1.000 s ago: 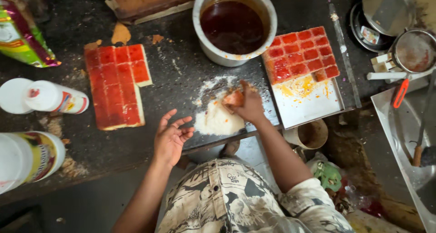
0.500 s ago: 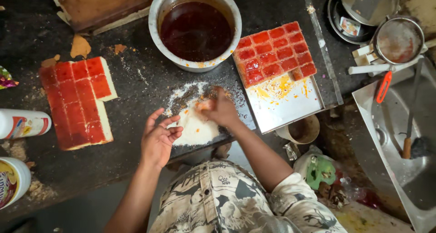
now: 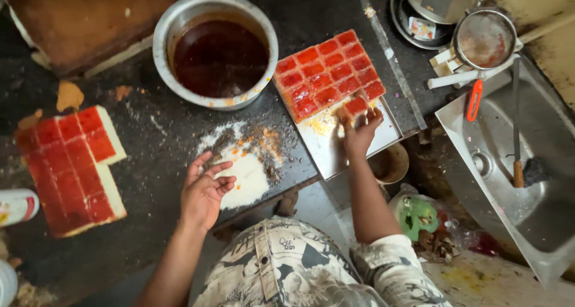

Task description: The person dips pieces of cake into a bowl of dark liquid and then places them into a tray.

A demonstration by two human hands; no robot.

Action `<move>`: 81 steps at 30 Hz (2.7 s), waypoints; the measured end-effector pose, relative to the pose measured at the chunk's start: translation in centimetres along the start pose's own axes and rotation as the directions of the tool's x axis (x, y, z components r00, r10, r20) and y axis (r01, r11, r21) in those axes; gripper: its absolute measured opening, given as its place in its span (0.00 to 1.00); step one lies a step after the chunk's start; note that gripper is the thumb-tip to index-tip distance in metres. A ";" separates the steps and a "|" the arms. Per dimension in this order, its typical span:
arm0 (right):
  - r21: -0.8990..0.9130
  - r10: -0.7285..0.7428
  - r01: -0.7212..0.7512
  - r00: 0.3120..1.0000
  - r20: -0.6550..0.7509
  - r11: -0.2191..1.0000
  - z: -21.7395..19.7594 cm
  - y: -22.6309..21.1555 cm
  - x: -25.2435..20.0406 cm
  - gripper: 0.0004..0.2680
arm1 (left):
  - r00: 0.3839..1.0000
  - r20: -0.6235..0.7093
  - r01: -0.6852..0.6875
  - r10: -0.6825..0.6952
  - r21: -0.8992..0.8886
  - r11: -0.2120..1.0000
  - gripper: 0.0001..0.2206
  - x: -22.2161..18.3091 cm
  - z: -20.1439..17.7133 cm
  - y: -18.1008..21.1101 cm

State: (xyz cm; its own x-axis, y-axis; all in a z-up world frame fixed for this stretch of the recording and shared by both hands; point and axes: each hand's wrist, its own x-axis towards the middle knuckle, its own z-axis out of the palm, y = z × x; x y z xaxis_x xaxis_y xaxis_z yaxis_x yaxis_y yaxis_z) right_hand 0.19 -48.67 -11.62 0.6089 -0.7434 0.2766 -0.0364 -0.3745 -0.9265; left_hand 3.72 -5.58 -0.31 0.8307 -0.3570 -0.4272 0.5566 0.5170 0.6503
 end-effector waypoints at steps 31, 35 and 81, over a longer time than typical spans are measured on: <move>0.036 -0.246 0.279 0.770 0.589 0.960 12.4 -15.1 -10.7 0.19 | 0.961 -0.139 -0.259 0.238 -0.164 0.952 0.30 -4.6 -7.9 1.6; 0.060 -0.278 0.402 0.509 0.815 0.914 26.4 -21.8 -17.6 0.30 | 0.939 -0.251 -0.284 0.233 -0.188 0.940 0.29 -7.2 -11.5 3.2; -0.312 -0.035 0.867 0.352 0.935 0.389 29.3 -21.6 10.8 0.33 | 0.884 -0.354 -0.399 0.306 -0.227 0.888 0.27 -5.9 -5.9 2.0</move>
State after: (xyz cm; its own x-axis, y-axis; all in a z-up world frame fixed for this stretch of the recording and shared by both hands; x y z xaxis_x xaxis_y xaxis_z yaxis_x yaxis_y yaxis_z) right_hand 30.74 -32.40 3.94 0.9567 0.2696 -0.1093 0.2666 -0.9629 -0.0414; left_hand -0.02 2.15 -0.21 0.9087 0.1180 -0.4004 0.1656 0.7786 0.6053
